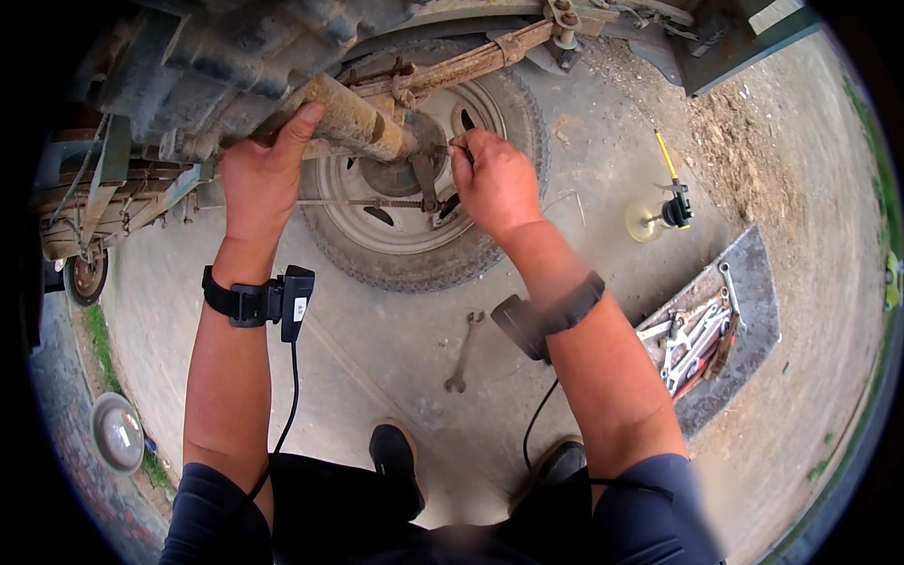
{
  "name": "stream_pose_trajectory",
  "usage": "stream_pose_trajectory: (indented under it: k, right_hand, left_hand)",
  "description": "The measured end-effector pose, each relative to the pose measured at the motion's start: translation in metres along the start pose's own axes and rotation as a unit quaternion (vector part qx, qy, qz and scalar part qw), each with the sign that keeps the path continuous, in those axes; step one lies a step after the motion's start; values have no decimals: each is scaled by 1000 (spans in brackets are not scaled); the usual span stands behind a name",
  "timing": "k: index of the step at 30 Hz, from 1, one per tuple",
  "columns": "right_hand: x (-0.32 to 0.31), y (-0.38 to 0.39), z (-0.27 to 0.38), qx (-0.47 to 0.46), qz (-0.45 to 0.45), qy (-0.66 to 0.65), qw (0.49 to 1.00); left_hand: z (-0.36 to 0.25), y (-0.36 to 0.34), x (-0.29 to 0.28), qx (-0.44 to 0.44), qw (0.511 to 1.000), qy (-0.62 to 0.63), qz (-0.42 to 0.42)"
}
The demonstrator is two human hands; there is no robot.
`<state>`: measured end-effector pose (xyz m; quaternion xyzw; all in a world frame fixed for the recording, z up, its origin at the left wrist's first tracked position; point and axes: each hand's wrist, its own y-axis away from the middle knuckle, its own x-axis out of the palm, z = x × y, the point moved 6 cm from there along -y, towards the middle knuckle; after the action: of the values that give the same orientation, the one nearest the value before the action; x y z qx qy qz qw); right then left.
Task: The person walks to a three-wheeled vehicle and uses a spray bottle to lubricate a rusty suspension component. They then use a wrench to loosen and tighten a bolt on the suspension arm, switching between different wrenches to complete the adjustment.
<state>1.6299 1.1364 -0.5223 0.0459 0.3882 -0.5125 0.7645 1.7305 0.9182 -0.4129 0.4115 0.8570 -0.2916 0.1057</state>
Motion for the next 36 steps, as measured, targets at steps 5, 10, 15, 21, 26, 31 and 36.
stream_pose_trajectory:
  k: [5,10,15,21,26,31,36]
  right_hand:
    - [0,-1,5,-10,10,0,1000]
    - [2,-2,4,-19,13,33,999]
    - [7,0,10,-32,42,36,998]
    - [9,-9,17,-39,63,51,996]
    - [14,-26,19,-71,96,100,988]
    - [22,-16,21,-47,110,94,988]
    - [23,-23,30,-44,115,88,989]
  left_hand:
    - [-1,0,-1,11,1000,8,-3]
    - [-5,0,1,11,1000,16,-1]
    - [-6,0,0,21,1000,13,-4]
    - [-9,0,-2,28,1000,2,-10]
    - [-9,0,-1,33,999,-18,-16]
    - [-11,-1,-2,33,999,-1,-17]
    - [-12,-1,1,23,1000,-1,-10]
